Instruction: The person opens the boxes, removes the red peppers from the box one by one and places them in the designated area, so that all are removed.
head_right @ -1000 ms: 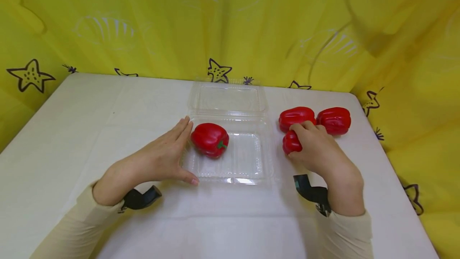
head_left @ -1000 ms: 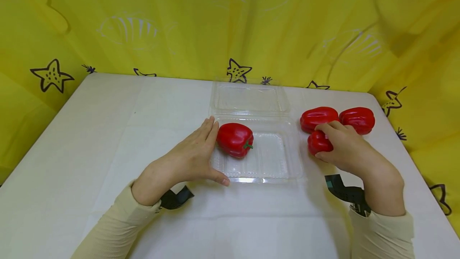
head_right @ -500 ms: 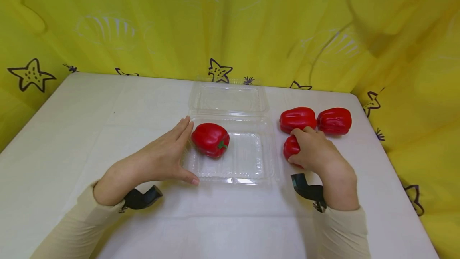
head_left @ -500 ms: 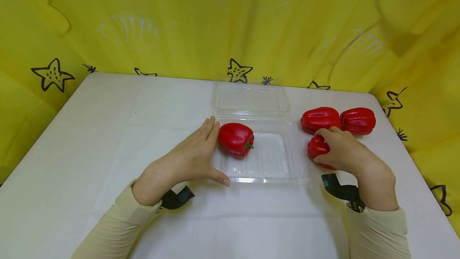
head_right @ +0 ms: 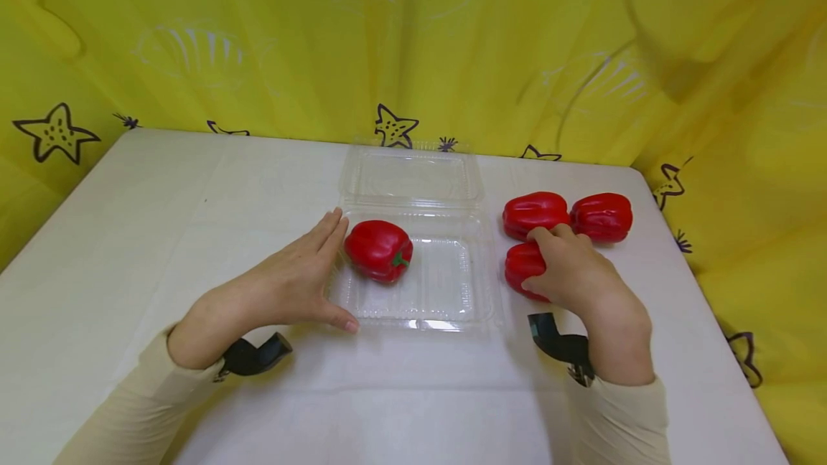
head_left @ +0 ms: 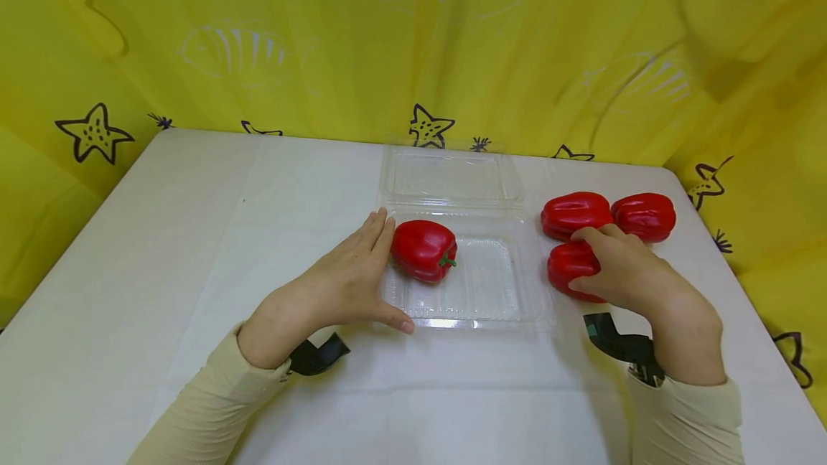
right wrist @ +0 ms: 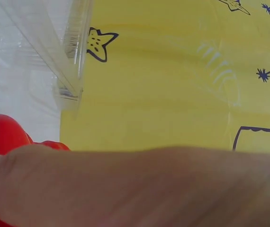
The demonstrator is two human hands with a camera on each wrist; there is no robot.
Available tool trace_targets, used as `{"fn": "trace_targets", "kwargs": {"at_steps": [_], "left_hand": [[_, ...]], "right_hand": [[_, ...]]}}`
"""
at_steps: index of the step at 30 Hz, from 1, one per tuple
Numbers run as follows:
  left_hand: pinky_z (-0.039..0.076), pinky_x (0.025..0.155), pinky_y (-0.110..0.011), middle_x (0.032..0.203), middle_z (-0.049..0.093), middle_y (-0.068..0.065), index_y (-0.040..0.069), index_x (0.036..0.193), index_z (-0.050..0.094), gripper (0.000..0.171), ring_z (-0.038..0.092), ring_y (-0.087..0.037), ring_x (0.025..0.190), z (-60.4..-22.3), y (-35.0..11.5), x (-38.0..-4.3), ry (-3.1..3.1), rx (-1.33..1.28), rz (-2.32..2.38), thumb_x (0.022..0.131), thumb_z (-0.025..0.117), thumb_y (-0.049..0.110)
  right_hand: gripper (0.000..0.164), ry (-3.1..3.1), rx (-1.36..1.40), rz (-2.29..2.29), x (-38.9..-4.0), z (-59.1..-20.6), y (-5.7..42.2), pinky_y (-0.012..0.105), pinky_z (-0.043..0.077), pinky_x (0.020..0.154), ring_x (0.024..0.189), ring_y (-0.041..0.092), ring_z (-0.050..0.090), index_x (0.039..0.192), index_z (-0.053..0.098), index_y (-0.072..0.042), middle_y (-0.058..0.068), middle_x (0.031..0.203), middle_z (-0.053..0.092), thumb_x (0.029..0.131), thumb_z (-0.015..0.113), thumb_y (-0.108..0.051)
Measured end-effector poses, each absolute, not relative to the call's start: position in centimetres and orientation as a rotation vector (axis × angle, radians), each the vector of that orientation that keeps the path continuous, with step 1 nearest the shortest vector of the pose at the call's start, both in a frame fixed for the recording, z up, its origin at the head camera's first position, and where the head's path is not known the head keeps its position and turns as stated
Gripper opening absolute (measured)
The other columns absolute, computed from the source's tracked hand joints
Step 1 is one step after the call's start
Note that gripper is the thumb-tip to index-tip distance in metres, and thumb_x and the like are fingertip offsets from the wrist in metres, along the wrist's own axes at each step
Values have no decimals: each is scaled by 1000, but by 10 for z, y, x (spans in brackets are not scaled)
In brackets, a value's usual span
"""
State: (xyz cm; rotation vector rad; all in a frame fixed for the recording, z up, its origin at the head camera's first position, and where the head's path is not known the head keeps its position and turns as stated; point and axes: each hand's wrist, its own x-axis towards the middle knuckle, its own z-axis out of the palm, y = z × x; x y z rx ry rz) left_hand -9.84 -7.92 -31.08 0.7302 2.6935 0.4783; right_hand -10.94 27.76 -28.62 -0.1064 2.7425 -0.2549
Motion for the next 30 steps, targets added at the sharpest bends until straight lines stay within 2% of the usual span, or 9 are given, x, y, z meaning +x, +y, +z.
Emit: {"fn": "trace_targets", "kwargs": {"at_steps": [10, 17, 23, 30], "left_hand": [[21, 123, -47, 166, 3, -22, -5, 156, 11, 136, 3, -36, 155, -311, -79, -98, 2692, 732, 483, 64, 83, 65], [21, 123, -47, 166, 3, -22, -5, 156, 11, 137, 4, -37, 155, -310, -79, -99, 2697, 731, 467, 64, 83, 66], [21, 123, -47, 166, 3, -22, -5, 156, 11, 137, 4, -37, 155, -310, -79, -98, 2697, 736, 467, 64, 83, 66], [21, 123, -47, 166, 4, -23, -6, 156, 11, 136, 5, -38, 155, -311, -79, -98, 2702, 737, 478, 64, 83, 65]], "right_hand": [[79, 2740, -97, -250, -108, -291, 283, 58, 58, 70, 114, 55, 37, 136, 48, 2, 34, 131, 44, 71, 87, -19], [79, 2769, -116, -231, -105, -286, 279, 69, 52, 81, 120, 57, 33, 140, 45, 0, 34, 137, 40, 78, 82, -32], [71, 2861, -212, -201, -99, -277, 262, 70, 51, 83, 120, 53, 41, 140, 48, -1, 30, 138, 46, 84, 77, -33], [48, 3067, -459, -373, -93, -273, 230, 60, 54, 90, 117, 41, 52, 128, 58, -2, 23, 127, 57, 88, 74, -21]]}}
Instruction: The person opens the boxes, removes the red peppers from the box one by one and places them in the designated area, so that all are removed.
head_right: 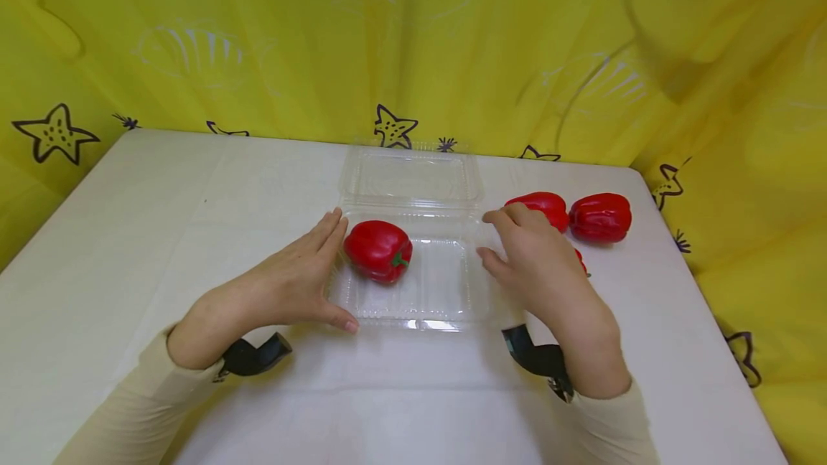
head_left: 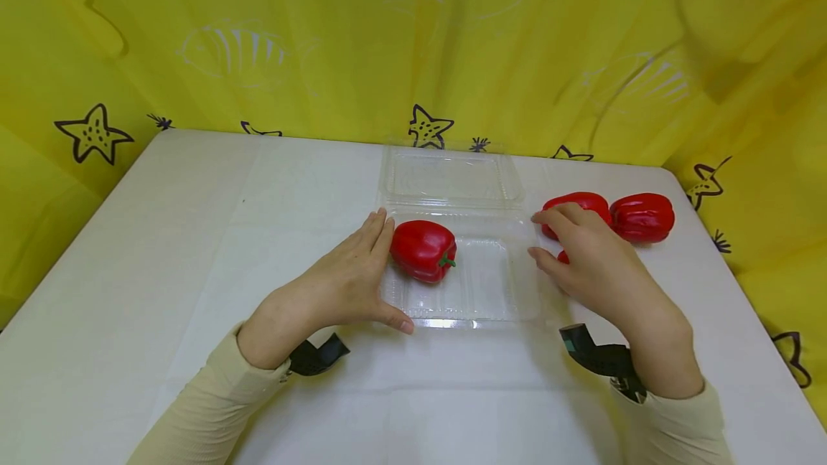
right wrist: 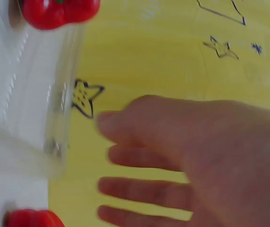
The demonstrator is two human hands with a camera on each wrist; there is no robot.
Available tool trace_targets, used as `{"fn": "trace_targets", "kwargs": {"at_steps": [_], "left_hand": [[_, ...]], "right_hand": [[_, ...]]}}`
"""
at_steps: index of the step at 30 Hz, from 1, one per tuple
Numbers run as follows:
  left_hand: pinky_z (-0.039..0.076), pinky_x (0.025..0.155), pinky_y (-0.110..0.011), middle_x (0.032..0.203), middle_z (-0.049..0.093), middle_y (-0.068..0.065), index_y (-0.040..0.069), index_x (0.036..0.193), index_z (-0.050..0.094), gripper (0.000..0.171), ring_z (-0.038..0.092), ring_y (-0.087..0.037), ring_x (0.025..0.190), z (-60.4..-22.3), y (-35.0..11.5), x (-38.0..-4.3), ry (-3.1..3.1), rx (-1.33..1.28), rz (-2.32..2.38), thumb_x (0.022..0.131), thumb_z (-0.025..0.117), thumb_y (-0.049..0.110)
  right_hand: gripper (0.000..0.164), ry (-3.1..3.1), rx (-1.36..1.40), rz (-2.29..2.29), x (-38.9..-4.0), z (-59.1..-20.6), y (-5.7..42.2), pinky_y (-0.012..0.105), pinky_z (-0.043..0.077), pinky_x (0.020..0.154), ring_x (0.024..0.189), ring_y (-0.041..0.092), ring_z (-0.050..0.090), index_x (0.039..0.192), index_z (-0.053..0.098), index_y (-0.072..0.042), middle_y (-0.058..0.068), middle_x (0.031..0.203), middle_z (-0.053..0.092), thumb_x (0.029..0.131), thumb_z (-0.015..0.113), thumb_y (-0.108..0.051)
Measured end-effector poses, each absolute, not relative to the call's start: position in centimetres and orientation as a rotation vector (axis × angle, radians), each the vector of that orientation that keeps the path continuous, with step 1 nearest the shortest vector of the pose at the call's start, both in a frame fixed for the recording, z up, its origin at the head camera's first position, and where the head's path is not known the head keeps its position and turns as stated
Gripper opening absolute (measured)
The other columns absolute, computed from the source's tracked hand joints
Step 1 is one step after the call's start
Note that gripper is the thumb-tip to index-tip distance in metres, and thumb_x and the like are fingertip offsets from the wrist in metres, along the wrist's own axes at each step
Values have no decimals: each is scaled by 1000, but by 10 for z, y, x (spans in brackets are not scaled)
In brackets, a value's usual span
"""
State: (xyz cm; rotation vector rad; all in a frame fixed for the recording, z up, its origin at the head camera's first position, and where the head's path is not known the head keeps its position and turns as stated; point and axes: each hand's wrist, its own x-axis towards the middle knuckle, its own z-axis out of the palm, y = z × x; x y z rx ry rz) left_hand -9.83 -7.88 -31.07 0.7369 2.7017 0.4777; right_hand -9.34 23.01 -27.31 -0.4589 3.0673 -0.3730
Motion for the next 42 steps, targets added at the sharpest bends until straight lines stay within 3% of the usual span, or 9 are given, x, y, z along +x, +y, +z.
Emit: {"fn": "trace_targets", "kwargs": {"at_steps": [10, 19, 27, 32, 42], "left_hand": [[20, 124, -47, 166, 4, -23, -6, 156, 11, 137, 4, -37, 155, -311, -80, -99, 2702, 737, 479, 64, 83, 66], [20, 124, -47, 166, 4, -23, -6, 156, 12, 137, 4, -37, 155, -312, -80, -100, 2701, 727, 484, 63, 83, 66], [21, 124, -47, 165, 6, -24, -7, 155, 14, 136, 7, -38, 154, -312, -81, -100, 2716, 750, 472, 64, 82, 67], [21, 123, -47, 165, 6, -24, -7, 155, 14, 135, 7, -38, 154, -313, -80, -100, 2716, 757, 468, 64, 82, 66], [19, 124, -46, 165, 4, -23, -7, 155, 12, 136, 4, -37, 155, -312, -79, -100, 2707, 751, 465, 65, 82, 67]], "right_hand": [[43, 3201, -713, -520, -92, -287, 193, 49, 60, 85, 118, 32, 56, 126, 61, -6, 13, 128, 58, 87, 75, -20], [49, 3133, -810, -598, -95, -301, 168, 48, 57, 92, 124, 33, 53, 131, 59, -6, 14, 134, 56, 88, 75, -24], [63, 2966, -975, -635, -96, -322, 150, 46, 51, 103, 139, 29, 40, 144, 48, -10, 11, 152, 41, 89, 74, -29], [65, 2928, -1003, -644, -98, -333, 148, 48, 50, 105, 142, 30, 35, 148, 45, -19, 11, 158, 32, 90, 72, -30], [52, 2917, -916, -737, -100, -338, 145, 42, 56, 97, 136, 26, 42, 132, 49, -16, 9, 152, 39, 89, 75, -30]]}}
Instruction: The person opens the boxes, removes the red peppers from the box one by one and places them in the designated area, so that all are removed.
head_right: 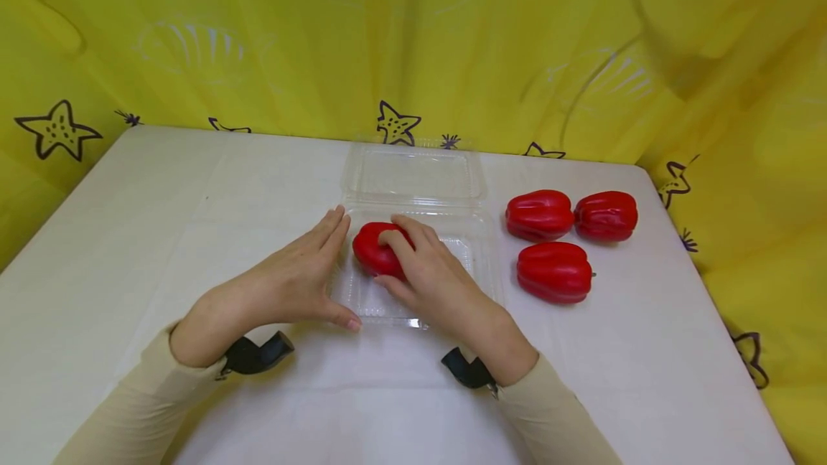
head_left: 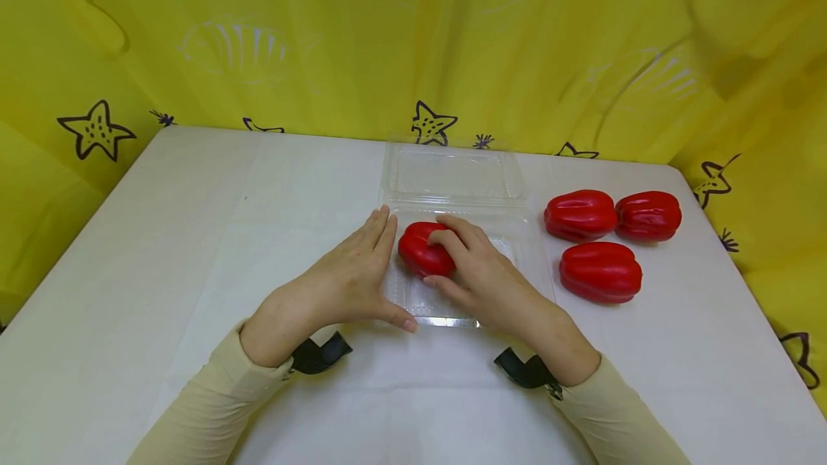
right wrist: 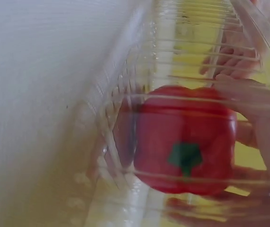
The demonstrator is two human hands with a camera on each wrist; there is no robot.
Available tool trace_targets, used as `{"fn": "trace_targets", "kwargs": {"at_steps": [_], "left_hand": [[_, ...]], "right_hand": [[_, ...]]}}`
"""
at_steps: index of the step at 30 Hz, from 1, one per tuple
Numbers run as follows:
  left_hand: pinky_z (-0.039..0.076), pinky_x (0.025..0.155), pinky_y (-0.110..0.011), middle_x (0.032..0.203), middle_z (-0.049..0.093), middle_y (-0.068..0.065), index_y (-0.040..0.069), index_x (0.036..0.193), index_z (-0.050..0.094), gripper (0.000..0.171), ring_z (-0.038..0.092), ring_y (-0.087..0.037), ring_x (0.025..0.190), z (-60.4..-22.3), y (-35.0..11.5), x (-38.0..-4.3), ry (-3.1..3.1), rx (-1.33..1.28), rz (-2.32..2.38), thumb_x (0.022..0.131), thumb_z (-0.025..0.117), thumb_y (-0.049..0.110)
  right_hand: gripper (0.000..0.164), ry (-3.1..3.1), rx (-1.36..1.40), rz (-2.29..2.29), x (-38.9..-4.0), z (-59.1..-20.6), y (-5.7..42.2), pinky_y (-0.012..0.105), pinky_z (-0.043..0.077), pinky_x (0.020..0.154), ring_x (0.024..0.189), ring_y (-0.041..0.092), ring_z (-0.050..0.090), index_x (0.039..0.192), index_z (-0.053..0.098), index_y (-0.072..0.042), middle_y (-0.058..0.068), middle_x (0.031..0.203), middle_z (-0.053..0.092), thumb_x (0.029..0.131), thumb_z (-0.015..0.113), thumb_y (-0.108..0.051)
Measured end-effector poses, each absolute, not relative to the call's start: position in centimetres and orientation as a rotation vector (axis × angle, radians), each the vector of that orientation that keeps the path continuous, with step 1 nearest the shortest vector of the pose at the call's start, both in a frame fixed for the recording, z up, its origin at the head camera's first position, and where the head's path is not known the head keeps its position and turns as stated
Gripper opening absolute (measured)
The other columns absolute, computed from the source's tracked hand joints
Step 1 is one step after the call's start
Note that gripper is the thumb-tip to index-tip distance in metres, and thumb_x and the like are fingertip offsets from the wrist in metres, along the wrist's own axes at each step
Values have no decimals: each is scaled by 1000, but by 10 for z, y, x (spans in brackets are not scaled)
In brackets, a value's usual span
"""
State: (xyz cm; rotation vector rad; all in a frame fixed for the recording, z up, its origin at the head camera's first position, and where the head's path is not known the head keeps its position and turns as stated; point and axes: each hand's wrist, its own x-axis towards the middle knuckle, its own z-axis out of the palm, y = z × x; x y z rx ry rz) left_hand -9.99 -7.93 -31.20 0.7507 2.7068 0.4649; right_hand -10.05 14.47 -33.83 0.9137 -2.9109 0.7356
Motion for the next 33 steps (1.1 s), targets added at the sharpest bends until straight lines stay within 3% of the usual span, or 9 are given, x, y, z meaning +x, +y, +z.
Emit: {"fn": "trace_targets", "kwargs": {"at_steps": [7, 15, 25, 33], "left_hand": [[19, 124, -45, 165, 5, -24, -7, 155, 11, 138, 5, -36, 155, -312, -79, -100, 2718, 754, 470, 64, 82, 67], [20, 124, -45, 165, 6, -25, -8, 155, 11, 139, 6, -37, 154, -313, -79, -100, 2729, 755, 471, 63, 83, 67], [20, 124, -46, 165, 4, -26, -8, 155, 11, 140, 6, -38, 154, -313, -80, -99, 2728, 760, 476, 62, 83, 67], [21, 124, -45, 165, 4, -25, -8, 155, 11, 140, 7, -37, 154, -313, -79, -99, 2730, 756, 470, 62, 83, 68]], "right_hand": [[51, -2861, 902, 654, -100, -336, 146, 41, 58, 93, 125, 26, 51, 126, 52, -10, 10, 140, 49, 85, 79, -25], [81, -2904, 867, 518, -98, -332, 152, 43, 57, 94, 121, 29, 52, 145, 43, -10, 13, 138, 48, 75, 82, -18], [76, -2970, 844, 500, -98, -332, 153, 40, 59, 90, 112, 24, 55, 136, 47, -11, 8, 125, 53, 74, 87, -27], [80, -2966, 866, 483, -98, -329, 157, 41, 59, 90, 115, 27, 55, 141, 50, -7, 12, 129, 53, 73, 87, -26]]}}
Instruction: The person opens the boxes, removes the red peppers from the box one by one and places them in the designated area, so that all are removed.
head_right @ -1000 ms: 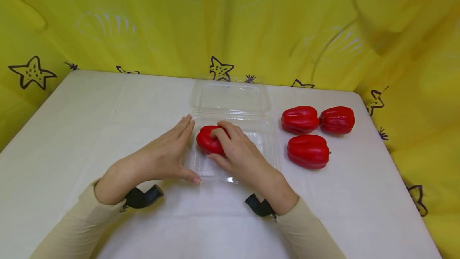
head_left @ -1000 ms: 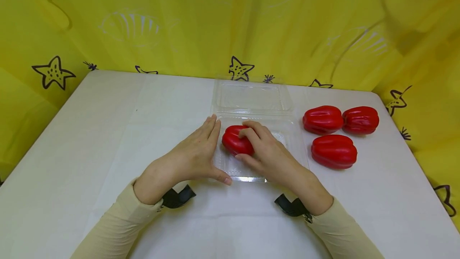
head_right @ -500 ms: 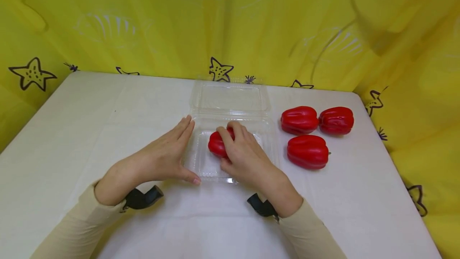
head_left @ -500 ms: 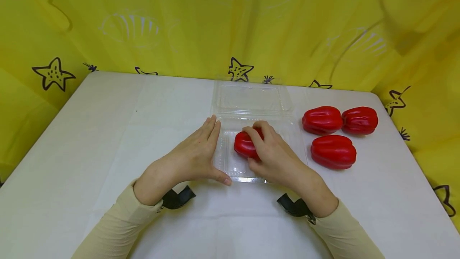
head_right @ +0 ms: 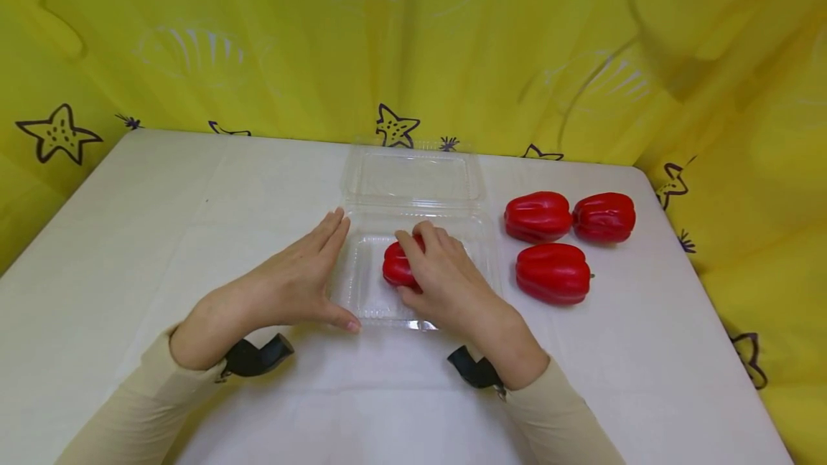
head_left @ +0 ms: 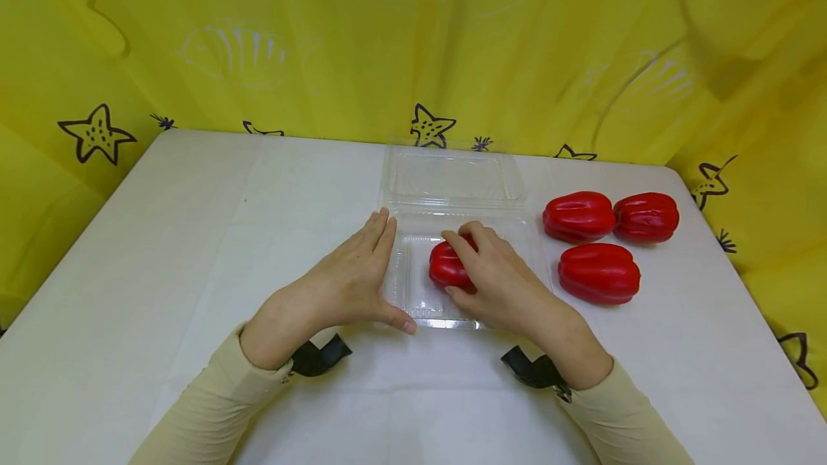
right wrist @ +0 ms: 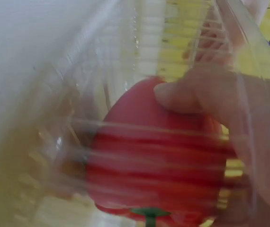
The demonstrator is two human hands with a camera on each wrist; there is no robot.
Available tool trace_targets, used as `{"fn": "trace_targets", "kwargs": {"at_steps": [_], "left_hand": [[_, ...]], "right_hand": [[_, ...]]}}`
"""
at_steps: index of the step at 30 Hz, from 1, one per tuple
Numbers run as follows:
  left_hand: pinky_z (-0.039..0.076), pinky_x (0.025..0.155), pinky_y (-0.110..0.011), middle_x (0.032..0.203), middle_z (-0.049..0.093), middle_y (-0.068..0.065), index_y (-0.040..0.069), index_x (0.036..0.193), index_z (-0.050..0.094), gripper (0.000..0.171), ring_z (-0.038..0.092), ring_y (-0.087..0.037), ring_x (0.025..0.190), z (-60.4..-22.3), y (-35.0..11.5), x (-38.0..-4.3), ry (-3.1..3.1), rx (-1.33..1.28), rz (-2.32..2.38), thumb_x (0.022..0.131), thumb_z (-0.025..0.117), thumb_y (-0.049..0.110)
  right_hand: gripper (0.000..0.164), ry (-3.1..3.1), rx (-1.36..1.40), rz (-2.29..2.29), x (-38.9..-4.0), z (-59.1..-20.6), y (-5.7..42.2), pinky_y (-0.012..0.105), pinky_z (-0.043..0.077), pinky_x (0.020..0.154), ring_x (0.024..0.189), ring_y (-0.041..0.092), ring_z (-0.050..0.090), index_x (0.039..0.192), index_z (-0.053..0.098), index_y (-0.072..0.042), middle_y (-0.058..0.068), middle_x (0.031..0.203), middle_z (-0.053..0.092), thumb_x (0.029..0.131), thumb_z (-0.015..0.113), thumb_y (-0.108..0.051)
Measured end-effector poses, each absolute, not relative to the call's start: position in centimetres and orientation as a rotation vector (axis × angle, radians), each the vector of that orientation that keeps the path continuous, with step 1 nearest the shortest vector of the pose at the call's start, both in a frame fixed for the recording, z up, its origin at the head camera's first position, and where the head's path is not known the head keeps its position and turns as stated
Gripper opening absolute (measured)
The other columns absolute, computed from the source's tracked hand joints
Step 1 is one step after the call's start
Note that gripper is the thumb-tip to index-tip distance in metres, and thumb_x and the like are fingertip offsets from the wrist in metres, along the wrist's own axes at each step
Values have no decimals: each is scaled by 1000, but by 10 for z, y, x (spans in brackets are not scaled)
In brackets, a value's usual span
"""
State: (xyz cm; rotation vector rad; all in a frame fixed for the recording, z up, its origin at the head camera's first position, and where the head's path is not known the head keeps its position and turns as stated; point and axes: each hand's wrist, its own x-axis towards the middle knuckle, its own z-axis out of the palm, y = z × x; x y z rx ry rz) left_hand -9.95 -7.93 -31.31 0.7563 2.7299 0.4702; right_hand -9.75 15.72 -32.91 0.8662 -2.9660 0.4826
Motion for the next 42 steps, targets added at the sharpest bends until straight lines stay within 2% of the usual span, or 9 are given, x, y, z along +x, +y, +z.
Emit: {"fn": "trace_targets", "kwargs": {"at_steps": [5, 13, 24, 33, 37, 42], "left_hand": [[20, 124, -46, 165, 4, -25, -7, 155, 11, 140, 6, -37, 154, -313, -80, -99, 2724, 749, 484, 62, 83, 68], [19, 124, -46, 165, 3, -25, -8, 155, 10, 141, 5, -37, 154, -313, -79, -99, 2722, 748, 493, 61, 84, 67], [17, 125, -46, 165, 1, -25, -7, 155, 8, 142, 3, -37, 154, -312, -80, -99, 2715, 749, 497, 61, 83, 67], [16, 125, -47, 165, 0, -25, -8, 155, 6, 142, 3, -36, 154, -312, -80, -98, 2708, 750, 503, 62, 83, 66], [16, 125, -47, 165, 0, -26, -8, 155, 6, 142, 3, -37, 154, -312, -80, -98, 2711, 754, 501, 62, 84, 66], [16, 125, -47, 165, -2, -25, -7, 156, 5, 143, 2, -36, 155, -312, -80, -98, 2704, 741, 508, 62, 84, 66]], "right_hand": [[79, -2982, 818, 472, -99, -323, 162, 43, 58, 91, 117, 27, 52, 139, 50, -10, 10, 131, 53, 71, 88, -25], [76, -2856, 829, 411, -99, -312, 171, 47, 56, 92, 118, 32, 53, 133, 54, -6, 14, 128, 56, 68, 89, -20], [77, -2836, 730, 375, -97, -297, 184, 54, 48, 102, 127, 35, 44, 134, 54, -3, 16, 131, 55, 66, 90, -17], [85, -2853, 648, 385, -96, -286, 199, 55, 53, 93, 127, 34, 43, 137, 53, -9, 15, 134, 51, 62, 92, -13], [78, -2813, 651, 394, -96, -283, 206, 55, 54, 90, 125, 35, 44, 134, 54, -8, 16, 131, 52, 65, 89, -10], [68, -2777, 634, 413, -96, -278, 217, 58, 49, 93, 123, 39, 44, 131, 56, -6, 18, 128, 54, 69, 84, -6]]}}
